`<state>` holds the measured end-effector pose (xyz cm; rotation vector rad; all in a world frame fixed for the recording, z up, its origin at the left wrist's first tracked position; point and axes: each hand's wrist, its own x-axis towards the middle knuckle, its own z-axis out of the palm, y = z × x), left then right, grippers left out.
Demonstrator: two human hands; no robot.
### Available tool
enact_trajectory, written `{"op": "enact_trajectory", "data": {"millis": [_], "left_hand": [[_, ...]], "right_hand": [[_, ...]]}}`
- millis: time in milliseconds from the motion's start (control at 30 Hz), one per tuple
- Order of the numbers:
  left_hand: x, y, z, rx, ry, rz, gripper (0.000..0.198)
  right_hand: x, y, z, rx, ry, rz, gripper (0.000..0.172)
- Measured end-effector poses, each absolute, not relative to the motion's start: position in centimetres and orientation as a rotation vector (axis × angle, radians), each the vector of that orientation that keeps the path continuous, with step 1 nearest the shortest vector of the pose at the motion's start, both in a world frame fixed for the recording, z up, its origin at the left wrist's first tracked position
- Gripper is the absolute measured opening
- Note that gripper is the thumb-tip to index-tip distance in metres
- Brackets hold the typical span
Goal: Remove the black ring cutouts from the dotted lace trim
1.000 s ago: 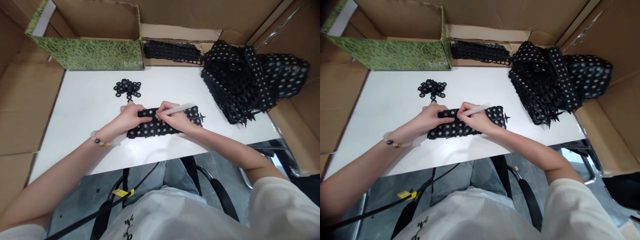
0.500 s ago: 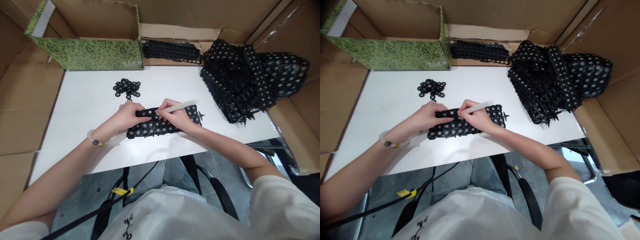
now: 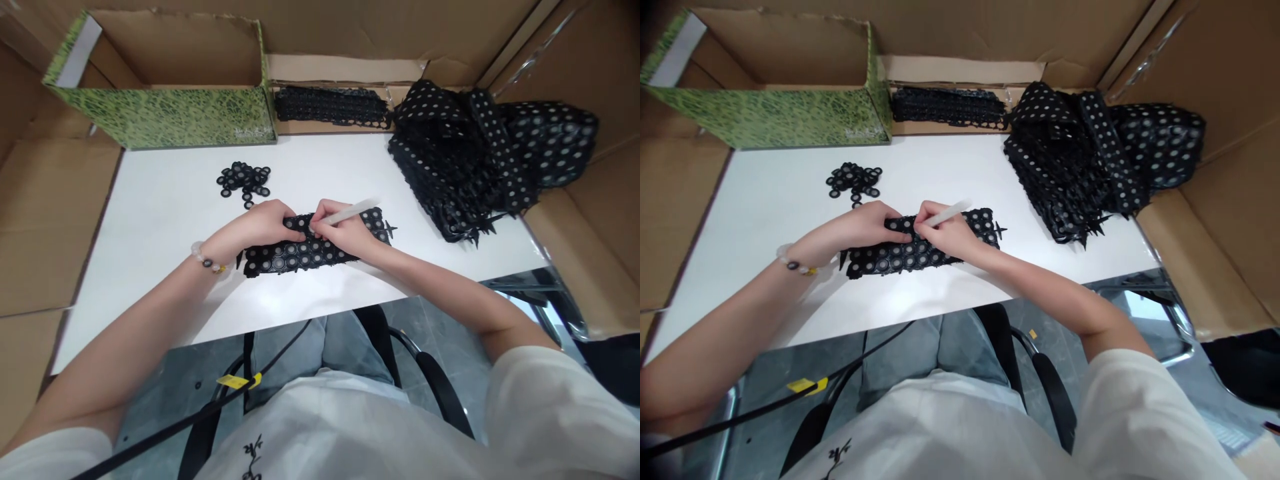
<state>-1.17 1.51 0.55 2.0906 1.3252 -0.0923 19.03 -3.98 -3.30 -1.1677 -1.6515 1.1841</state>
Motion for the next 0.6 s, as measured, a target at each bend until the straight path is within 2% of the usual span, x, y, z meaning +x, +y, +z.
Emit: {"op": "enact_trajectory", "data": {"millis": [433, 600], "left_hand": [[-1.8, 1.4, 0.0, 1.968, 1.254, 0.054, 0.037], [-2.2, 1.5, 0.3, 1.984, 1.186, 0.019, 0.042]], "right_hand": [[18.6, -4.1, -3.5, -1.163, -1.762, 1.065, 0.015], [19.9, -3.8, -3.4, -1.101, -1.659, 1.251, 0.018]]}}
